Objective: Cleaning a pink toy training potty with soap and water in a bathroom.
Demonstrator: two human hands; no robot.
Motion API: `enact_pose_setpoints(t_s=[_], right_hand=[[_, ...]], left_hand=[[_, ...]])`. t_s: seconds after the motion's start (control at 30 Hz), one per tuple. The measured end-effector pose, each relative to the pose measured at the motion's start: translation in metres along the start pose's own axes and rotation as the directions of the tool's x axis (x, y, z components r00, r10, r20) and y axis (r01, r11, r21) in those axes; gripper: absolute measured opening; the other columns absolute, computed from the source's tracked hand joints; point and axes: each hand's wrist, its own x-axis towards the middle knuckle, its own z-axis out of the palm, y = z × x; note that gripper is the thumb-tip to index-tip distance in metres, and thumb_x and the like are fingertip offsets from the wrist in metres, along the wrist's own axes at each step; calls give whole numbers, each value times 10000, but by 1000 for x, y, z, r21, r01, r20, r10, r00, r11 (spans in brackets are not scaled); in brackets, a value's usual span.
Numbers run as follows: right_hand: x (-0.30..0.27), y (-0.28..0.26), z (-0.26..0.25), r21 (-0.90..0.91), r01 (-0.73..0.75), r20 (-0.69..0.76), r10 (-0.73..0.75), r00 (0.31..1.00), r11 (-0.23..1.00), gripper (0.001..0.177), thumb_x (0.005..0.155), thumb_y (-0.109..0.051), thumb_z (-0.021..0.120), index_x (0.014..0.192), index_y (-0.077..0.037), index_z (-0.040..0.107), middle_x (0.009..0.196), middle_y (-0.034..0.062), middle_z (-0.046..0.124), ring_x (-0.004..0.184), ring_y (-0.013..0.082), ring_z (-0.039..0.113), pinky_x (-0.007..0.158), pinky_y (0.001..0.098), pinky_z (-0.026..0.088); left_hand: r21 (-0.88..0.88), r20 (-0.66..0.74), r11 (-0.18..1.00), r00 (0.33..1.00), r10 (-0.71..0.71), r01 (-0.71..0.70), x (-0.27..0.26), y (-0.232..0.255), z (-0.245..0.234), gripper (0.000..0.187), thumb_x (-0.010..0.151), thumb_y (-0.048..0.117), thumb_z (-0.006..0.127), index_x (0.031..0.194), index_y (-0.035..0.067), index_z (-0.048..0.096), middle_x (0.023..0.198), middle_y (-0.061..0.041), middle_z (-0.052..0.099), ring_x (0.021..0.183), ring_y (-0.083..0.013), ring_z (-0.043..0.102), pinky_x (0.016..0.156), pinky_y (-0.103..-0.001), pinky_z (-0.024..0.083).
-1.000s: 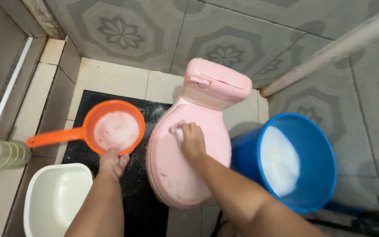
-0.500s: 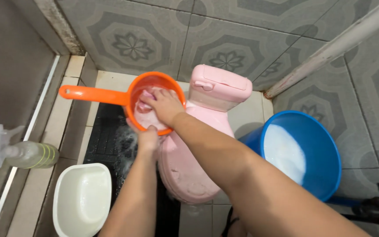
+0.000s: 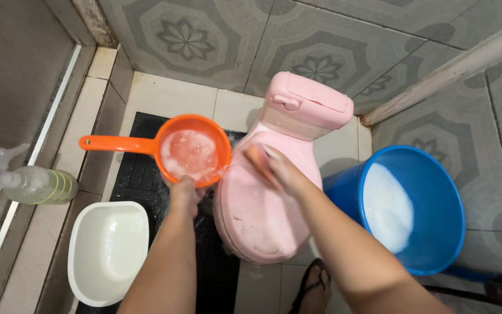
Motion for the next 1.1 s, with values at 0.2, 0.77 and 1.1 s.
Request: enact_pose_setpoints(t_s=[0.2,0.77,1.1], right_hand=[[-65,57,-70,-905,-317,-400,-314,861,284,524,761,-251,765,1279,-188,718,1231,203,628,1110,401,583,976,461,476],[-126,32,32,-839,-66,-170,-145,975,541,346,926,-236,669,1255,-136,710,1271,155,706,1075,364,704,934,506,521],[-10,59,8,-887,-288,-392,-262,882,360,320,1055,-351,584,1234,-105,682,1218,161,695,1154,383,618,1111,541,455]], left_hand=[[-18,-90,983,979,-183,182,61,-43,-39,732,932,83,474,1562,345,208,1318,-118,641,809,-321,731,586,-390,498],[-57,-199,968,948,-250,243,90,-104,-101,490,991,253,532,1461,175,419,1331,-110,646,1111,-327,711,675,-353,493],[506,262,812,846,-465,290,14,-49,31,788,924,708,494,1416,103,605,1358,-149,675,1362,-368,571,1142,-627,418]])
